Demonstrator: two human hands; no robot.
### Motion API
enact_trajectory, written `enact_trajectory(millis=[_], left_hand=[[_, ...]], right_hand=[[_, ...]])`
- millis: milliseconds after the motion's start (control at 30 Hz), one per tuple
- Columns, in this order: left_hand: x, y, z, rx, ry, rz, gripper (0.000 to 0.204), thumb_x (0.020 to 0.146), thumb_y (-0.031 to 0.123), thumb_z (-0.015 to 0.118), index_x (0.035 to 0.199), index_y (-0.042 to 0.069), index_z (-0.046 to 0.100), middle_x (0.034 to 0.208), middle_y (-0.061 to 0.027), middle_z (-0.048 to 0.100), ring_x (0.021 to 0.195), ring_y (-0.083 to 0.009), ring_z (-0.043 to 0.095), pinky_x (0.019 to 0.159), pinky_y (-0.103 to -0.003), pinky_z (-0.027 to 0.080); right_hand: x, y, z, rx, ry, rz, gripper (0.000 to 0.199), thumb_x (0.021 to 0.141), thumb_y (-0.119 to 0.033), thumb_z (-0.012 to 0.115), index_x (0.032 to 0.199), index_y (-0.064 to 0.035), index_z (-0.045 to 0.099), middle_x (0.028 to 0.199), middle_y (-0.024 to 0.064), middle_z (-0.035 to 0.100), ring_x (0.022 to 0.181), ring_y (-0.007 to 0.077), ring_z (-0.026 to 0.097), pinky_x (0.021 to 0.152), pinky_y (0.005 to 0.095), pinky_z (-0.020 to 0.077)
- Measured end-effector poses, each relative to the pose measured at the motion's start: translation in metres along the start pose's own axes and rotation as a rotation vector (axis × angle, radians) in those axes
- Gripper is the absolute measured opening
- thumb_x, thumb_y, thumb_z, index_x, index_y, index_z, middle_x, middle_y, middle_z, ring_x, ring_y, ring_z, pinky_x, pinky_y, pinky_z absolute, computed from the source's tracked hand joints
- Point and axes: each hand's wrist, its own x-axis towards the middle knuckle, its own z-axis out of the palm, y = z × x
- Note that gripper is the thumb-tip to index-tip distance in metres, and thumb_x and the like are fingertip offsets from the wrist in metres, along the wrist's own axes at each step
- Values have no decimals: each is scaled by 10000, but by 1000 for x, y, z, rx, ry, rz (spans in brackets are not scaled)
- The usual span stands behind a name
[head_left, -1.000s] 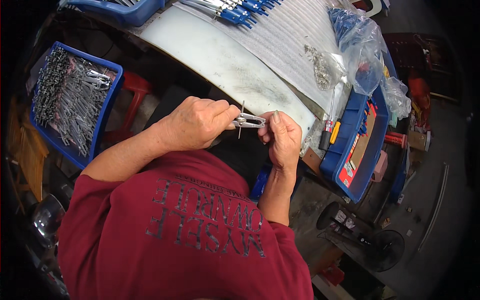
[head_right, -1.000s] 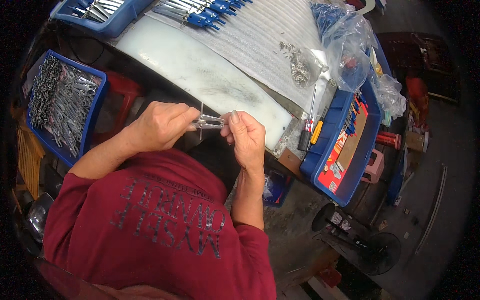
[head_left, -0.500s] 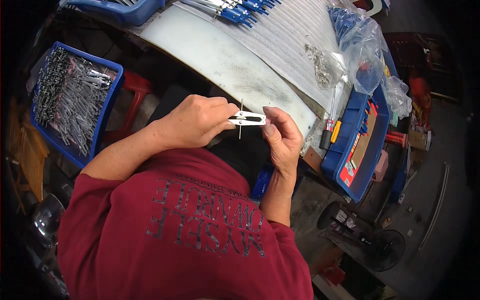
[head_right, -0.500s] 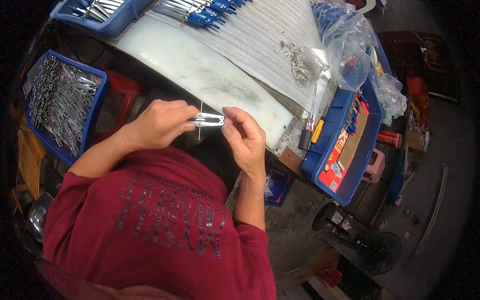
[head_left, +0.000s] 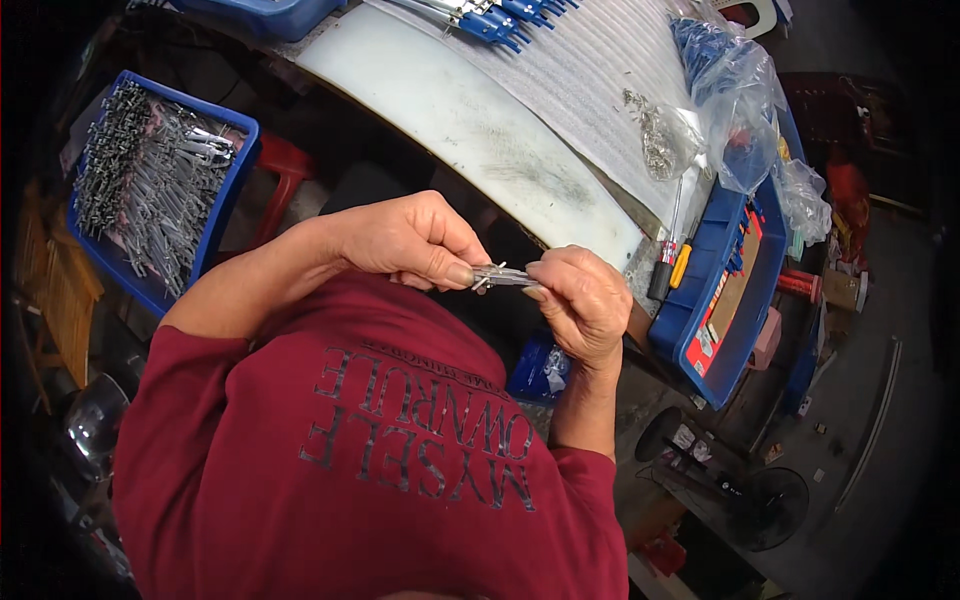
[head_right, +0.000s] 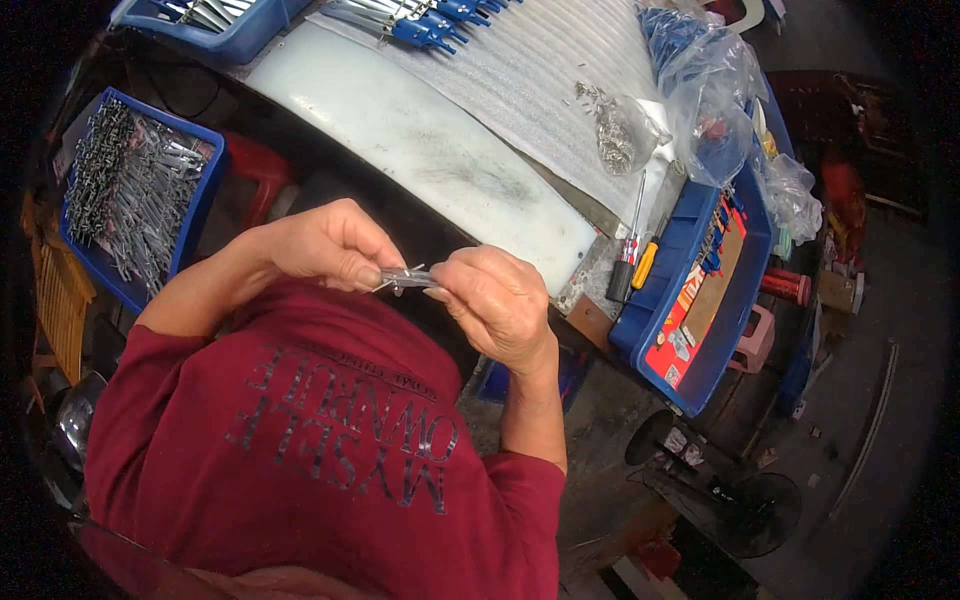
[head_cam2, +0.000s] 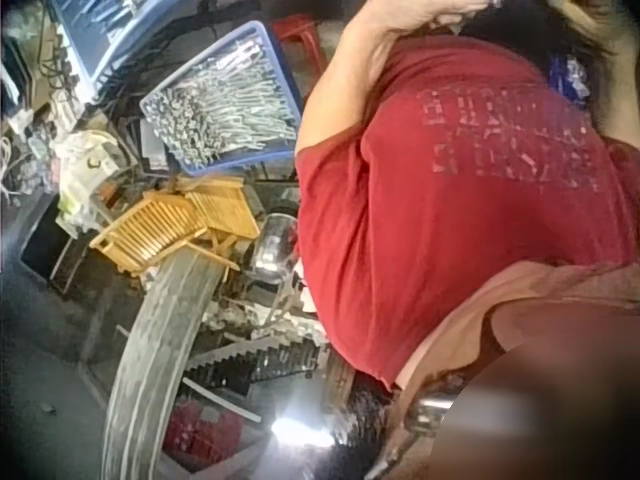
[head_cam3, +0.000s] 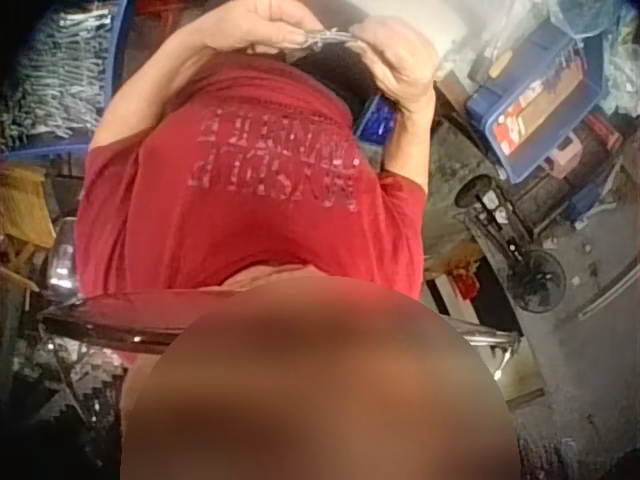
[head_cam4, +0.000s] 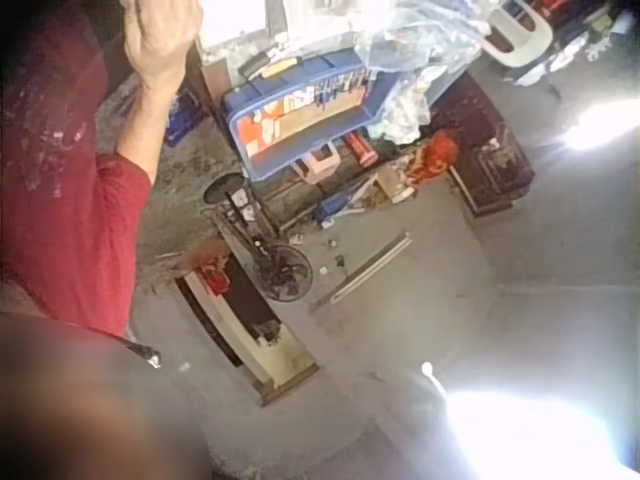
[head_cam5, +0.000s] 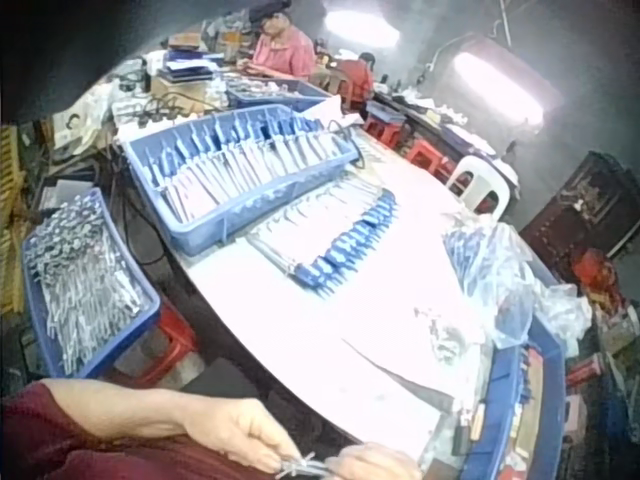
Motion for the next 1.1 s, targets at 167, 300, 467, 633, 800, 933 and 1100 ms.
enact_trajectory(millis=[167, 300, 467, 633, 800, 933, 1100], left_hand=[[3, -5, -7, -75, -30, -105, 271, 810, 185, 595, 951, -46, 601, 640, -51, 561, 455, -71, 460, 421, -185, 356], [7, -2, -6, -60, 73, -132, 263, 842, 214, 554, 896, -38, 607, 671, -48, 577, 479, -77, 489, 449, -187, 381], [12, 6, 2, 335, 221, -6, 225, 851, 209, 532, 808, -6, 585, 667, -21, 566, 537, -66, 512, 471, -207, 389], [16, -11, 13, 1142, 630, 546, 190, 727, 94, 628, 869, -6, 549, 678, -117, 545, 571, -218, 549, 508, -307, 423], [16, -11, 17, 1455, 676, 534, 267, 686, 69, 644, 917, -4, 531, 691, -114, 525, 586, -257, 543, 508, -333, 427], [18, -15, 14, 1590, 694, 625, 258, 690, 71, 629, 911, -6, 520, 670, -93, 488, 550, -237, 519, 479, -323, 414], [16, -11, 12, 1615, 683, 633, 243, 687, 72, 625, 889, -4, 514, 634, -82, 453, 524, -227, 499, 462, -318, 402]], right_hand=[[3, -3, 2, 35, -34, 68, 93, 699, -36, 651, 728, 10, 575, 637, 95, 561, 546, 196, 531, 487, 265, 411], [1, -1, 8, 89, 16, 362, 102, 760, -58, 619, 717, 17, 566, 595, 47, 517, 519, 122, 464, 475, 236, 360], [-12, 10, 21, 273, 151, 678, 128, 802, -101, 605, 749, 9, 564, 600, -15, 496, 528, 56, 416, 479, 190, 324], [-6, 10, 29, 569, 352, 828, 115, 806, -102, 592, 757, -3, 559, 584, -20, 489, 482, 43, 396, 438, 173, 298], [-5, 13, 33, 610, 428, 849, 110, 805, -97, 583, 749, -6, 556, 570, -12, 488, 455, 47, 386, 417, 178, 288], [-5, 15, 36, 639, 450, 856, 101, 802, -91, 583, 754, -6, 557, 563, -7, 485, 447, 46, 373, 404, 181, 276], [-6, 16, 29, 760, 410, 920, 148, 840, -133, 543, 780, 2, 555, 550, 10, 479, 414, 45, 327, 381, 191, 251]])
